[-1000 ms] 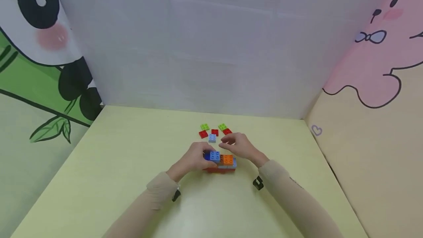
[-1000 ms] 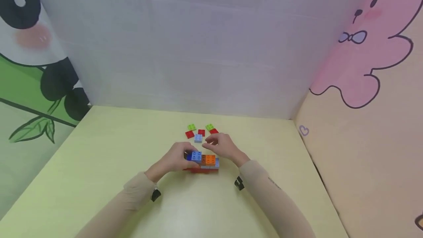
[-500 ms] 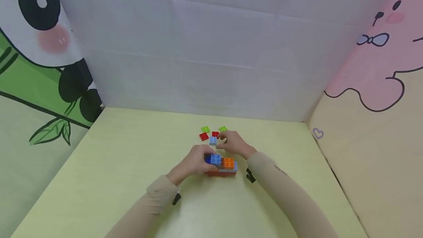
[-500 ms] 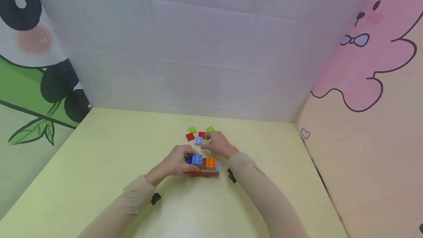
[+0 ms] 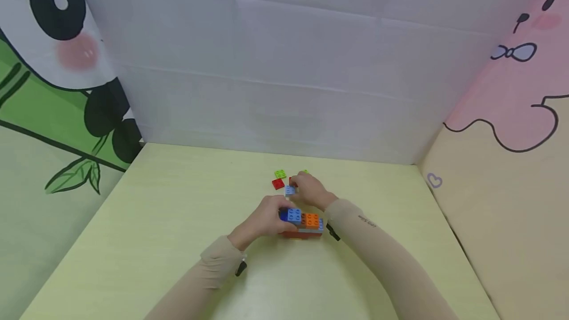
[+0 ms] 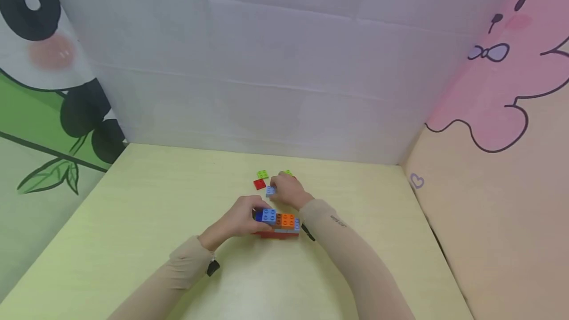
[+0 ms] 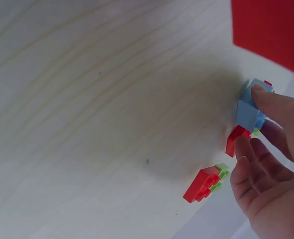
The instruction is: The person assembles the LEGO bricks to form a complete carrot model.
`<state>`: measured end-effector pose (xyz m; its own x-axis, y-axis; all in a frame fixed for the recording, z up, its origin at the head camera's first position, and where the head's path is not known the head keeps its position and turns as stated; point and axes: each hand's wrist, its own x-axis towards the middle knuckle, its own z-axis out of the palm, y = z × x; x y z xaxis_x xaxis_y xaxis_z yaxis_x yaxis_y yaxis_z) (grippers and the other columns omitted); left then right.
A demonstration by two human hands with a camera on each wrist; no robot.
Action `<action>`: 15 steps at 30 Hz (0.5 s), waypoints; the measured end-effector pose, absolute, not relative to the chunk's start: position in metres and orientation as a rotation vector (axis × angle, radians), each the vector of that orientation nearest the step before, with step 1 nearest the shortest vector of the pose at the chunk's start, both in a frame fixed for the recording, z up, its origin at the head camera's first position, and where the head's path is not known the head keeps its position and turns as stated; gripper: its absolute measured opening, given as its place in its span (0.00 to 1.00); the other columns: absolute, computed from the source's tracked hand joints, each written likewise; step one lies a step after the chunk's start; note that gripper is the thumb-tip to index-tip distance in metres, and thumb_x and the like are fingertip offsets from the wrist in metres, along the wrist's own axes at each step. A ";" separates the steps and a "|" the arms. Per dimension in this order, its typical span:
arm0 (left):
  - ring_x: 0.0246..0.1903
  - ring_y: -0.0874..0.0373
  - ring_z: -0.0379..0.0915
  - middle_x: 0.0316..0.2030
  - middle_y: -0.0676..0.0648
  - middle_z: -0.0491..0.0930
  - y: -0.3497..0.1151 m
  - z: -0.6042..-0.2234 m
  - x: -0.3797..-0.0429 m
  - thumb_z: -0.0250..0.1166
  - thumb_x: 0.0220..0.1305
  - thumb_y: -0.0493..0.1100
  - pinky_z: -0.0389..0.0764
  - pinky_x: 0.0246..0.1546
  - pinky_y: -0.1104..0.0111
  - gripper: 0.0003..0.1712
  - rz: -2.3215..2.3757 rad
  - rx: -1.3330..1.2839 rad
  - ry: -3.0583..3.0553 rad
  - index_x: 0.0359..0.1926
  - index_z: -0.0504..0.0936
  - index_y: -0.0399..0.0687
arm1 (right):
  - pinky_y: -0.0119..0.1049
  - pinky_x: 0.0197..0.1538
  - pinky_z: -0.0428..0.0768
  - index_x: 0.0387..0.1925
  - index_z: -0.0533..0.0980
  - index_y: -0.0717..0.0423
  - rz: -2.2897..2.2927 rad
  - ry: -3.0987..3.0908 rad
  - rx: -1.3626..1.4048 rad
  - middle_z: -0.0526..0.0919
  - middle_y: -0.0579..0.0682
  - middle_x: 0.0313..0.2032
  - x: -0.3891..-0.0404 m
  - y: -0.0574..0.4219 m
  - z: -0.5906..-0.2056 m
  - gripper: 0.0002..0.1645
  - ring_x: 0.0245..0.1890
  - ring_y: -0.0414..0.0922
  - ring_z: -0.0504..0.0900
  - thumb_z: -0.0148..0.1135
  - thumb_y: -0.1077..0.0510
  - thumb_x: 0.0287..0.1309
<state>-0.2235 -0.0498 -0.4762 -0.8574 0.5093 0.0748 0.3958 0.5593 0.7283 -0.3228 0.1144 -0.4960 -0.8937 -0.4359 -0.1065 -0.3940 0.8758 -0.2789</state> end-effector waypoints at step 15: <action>0.38 0.58 0.69 0.34 0.56 0.74 -0.047 -0.476 -0.223 0.76 0.49 0.49 0.74 0.40 0.67 0.20 1.164 0.718 2.643 0.44 0.85 0.51 | 0.38 0.51 0.74 0.51 0.79 0.53 -0.507 2.780 -0.588 0.81 0.46 0.45 -0.314 0.136 -0.496 0.24 0.42 0.43 0.75 0.71 0.51 0.52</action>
